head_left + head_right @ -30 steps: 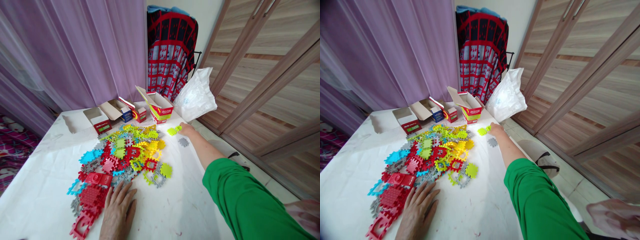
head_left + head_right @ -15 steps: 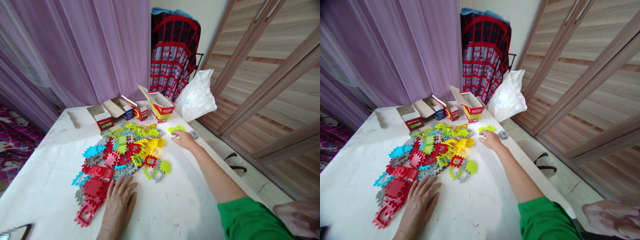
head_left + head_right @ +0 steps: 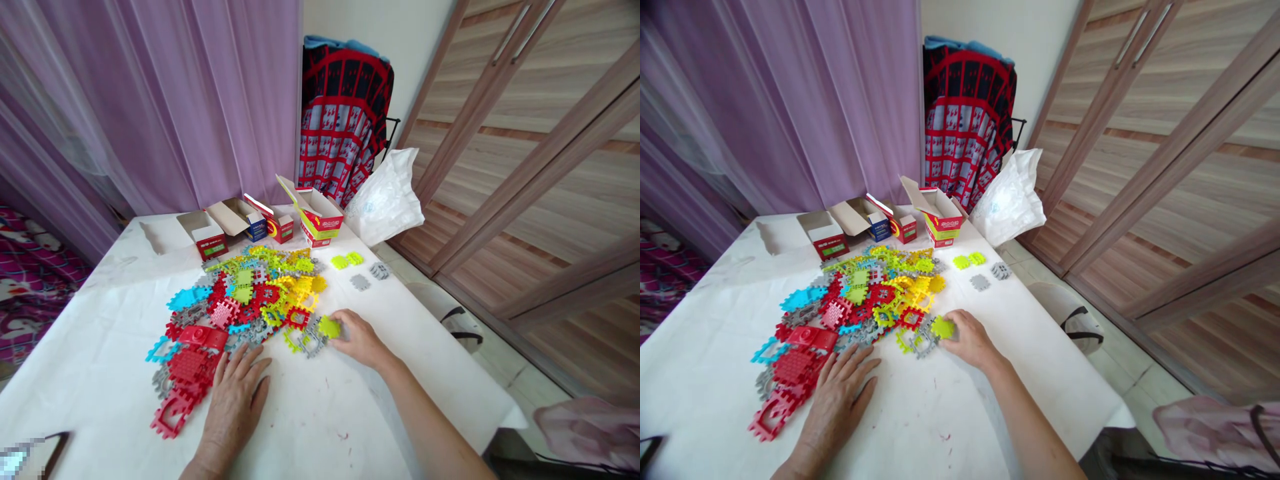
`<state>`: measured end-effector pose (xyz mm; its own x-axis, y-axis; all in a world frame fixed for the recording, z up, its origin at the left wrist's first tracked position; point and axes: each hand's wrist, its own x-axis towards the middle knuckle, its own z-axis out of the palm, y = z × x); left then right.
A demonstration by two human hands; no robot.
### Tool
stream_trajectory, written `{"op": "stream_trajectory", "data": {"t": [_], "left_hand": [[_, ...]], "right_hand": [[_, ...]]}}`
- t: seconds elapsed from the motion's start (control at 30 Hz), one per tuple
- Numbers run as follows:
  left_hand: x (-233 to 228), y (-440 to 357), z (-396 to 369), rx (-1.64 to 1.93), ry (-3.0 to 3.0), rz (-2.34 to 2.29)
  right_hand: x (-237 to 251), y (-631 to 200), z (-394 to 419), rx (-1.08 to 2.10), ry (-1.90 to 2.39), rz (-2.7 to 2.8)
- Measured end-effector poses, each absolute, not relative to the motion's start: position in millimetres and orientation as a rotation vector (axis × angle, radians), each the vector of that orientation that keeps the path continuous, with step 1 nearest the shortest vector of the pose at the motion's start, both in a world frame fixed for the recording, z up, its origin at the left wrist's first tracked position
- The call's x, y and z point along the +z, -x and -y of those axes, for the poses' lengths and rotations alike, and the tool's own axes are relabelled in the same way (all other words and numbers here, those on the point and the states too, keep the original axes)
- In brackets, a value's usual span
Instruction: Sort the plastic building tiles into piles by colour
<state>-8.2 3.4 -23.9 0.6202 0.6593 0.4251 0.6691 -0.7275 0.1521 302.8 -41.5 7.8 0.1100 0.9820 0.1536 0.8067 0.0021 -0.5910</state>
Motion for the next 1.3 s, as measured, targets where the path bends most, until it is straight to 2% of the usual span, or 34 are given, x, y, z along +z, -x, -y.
{"op": "stream_trajectory", "data": {"t": [0.27, 0.57, 1.1, 1.3], "left_hand": [[-25.6, 8.7, -4.5, -0.700, 2.795, 1.145], [-22.7, 8.2, -6.0, -0.730, 2.741, 1.079], [-25.7, 9.4, -6.7, -0.723, 2.768, 1.103], [-24.5, 8.3, -5.8, -0.708, 2.786, 1.124]], "right_hand": [[39.4, -365.6, -47.6, -0.057, 2.321, 1.474], [50.9, -392.2, -111.1, -0.036, 2.583, 1.515], [43.8, -397.0, -111.3, -0.051, 2.500, 1.648], [51.3, -362.3, -122.6, 0.063, 2.182, 1.935]]}}
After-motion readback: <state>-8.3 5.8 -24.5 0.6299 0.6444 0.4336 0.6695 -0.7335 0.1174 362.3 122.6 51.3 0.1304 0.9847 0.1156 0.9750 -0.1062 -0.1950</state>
